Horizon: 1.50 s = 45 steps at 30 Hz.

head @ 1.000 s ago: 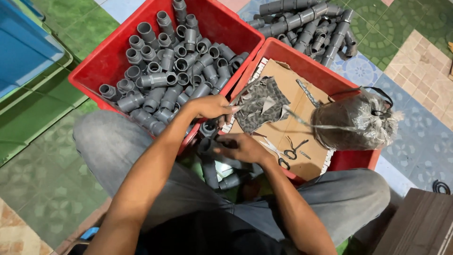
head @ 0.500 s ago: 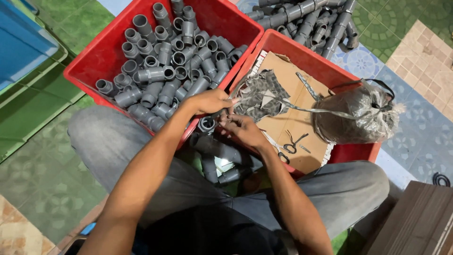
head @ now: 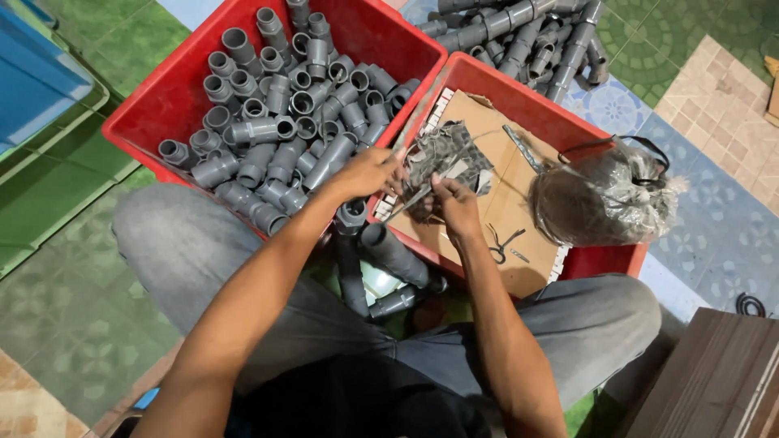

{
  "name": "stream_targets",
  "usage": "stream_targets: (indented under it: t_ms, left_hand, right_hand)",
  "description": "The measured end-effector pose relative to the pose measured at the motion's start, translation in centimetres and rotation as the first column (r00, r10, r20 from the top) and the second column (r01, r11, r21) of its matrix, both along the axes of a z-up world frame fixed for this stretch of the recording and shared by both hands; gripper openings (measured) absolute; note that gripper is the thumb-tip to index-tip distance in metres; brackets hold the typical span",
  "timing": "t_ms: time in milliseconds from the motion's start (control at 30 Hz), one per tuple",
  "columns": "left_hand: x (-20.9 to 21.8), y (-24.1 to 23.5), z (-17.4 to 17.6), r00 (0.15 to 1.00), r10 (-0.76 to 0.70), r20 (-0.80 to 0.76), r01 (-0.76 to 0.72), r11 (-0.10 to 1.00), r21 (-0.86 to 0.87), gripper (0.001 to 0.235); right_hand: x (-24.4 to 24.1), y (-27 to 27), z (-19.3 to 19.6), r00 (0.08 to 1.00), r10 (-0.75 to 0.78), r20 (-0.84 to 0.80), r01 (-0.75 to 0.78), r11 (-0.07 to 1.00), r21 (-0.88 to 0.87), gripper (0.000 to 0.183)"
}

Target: Assembling PVC pipe fittings by hand, joining multiple pieces together from a storage bin.

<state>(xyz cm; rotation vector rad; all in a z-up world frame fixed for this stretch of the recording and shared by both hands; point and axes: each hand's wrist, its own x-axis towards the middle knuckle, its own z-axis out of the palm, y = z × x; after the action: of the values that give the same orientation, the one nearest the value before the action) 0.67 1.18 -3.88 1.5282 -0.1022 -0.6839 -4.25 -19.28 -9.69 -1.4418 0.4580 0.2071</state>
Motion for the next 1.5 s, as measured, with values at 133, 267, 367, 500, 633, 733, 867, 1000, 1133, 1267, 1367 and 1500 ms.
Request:
stream_targets:
  t_ms: [133, 267, 367, 500, 633, 733, 867, 1000, 1133, 1267, 1367, 1500]
  left_hand:
    - [0.0, -0.7, -0.7, 0.993, -0.117, 0.025, 0.114, 0.989, 0.094, 0.031]
    - [-1.7, -0.7, 1.8, 0.964, -0.266, 0.013, 0.256, 0.939, 0.231, 0.035]
    - [-1.1, -0.7, 1.7, 0.939, -0.344, 0.016, 0.324, 0.897, 0.299, 0.043]
    - [-0.5, -0.8, 1.5, 0.944, -0.325, 0.055, 0.281, 0.881, 0.38, 0.04]
    - [-0.2, -1.4, -1.9, 0.93, -0.349, 0.115, 0.267, 0.856, 0.442, 0.039]
    - [-0.5, -1.6, -3.9, 0.886, -0.452, 0.107, 0.32, 0.761, 0.564, 0.034]
    - [0.1, -2.2, -9.9, 0.787, -0.597, 0.157, 0.353, 0.644, 0.679, 0.027]
    - [-0.1, -2.0, -9.9, 0.817, -0.554, 0.161, 0.291, 0.636, 0.714, 0.022]
    - [-0.6, -1.5, -4.6, 0.837, -0.507, 0.207, 0.244, 0.684, 0.687, 0.022]
    - [0.9, -1.0, -4.5, 0.878, -0.386, 0.284, 0.143, 0.777, 0.612, 0.028]
    - [1.4, -0.5, -5.4, 0.887, -0.348, 0.305, 0.109, 0.798, 0.593, 0.03]
    - [1.8, 0.8, -5.3, 0.89, -0.361, 0.277, 0.055, 0.689, 0.722, 0.03]
  right_hand:
    - [0.0, 0.7, 0.3, 0.997, 0.068, -0.024, -0.068, 0.998, 0.012, 0.021]
    - [-0.2, 0.9, 1.9, 0.998, 0.05, 0.04, -0.05, 0.999, 0.01, 0.02]
    - [0.9, -0.2, 0.8, 0.997, 0.019, 0.07, -0.02, 1.0, 0.01, 0.022]
    - [1.4, -0.8, 0.1, 0.995, -0.009, 0.096, 0.007, 1.0, 0.016, 0.025]
    - [0.8, -0.6, -2.2, 0.986, 0.081, 0.147, -0.055, 0.983, -0.172, 0.023]
    - [2.4, -0.9, -7.8, 0.995, 0.085, 0.058, -0.07, 0.97, -0.231, 0.012]
    - [2.8, -0.9, -11.5, 0.991, 0.133, -0.028, -0.136, 0.956, -0.26, 0.009]
    - [2.2, 0.3, -8.9, 0.993, 0.046, -0.113, -0.063, 0.986, -0.157, 0.017]
    - [2.1, -1.5, -7.9, 0.984, 0.022, -0.176, -0.075, 0.95, -0.303, 0.019]
    - [1.1, -2.8, -5.9, 0.916, 0.191, -0.351, -0.384, 0.667, -0.638, 0.029]
    - [1.3, -3.5, -8.4, 0.895, 0.227, -0.385, -0.442, 0.573, -0.69, 0.031]
    - [0.7, -0.5, -2.2, 0.865, 0.353, -0.357, -0.468, 0.823, -0.321, 0.035]
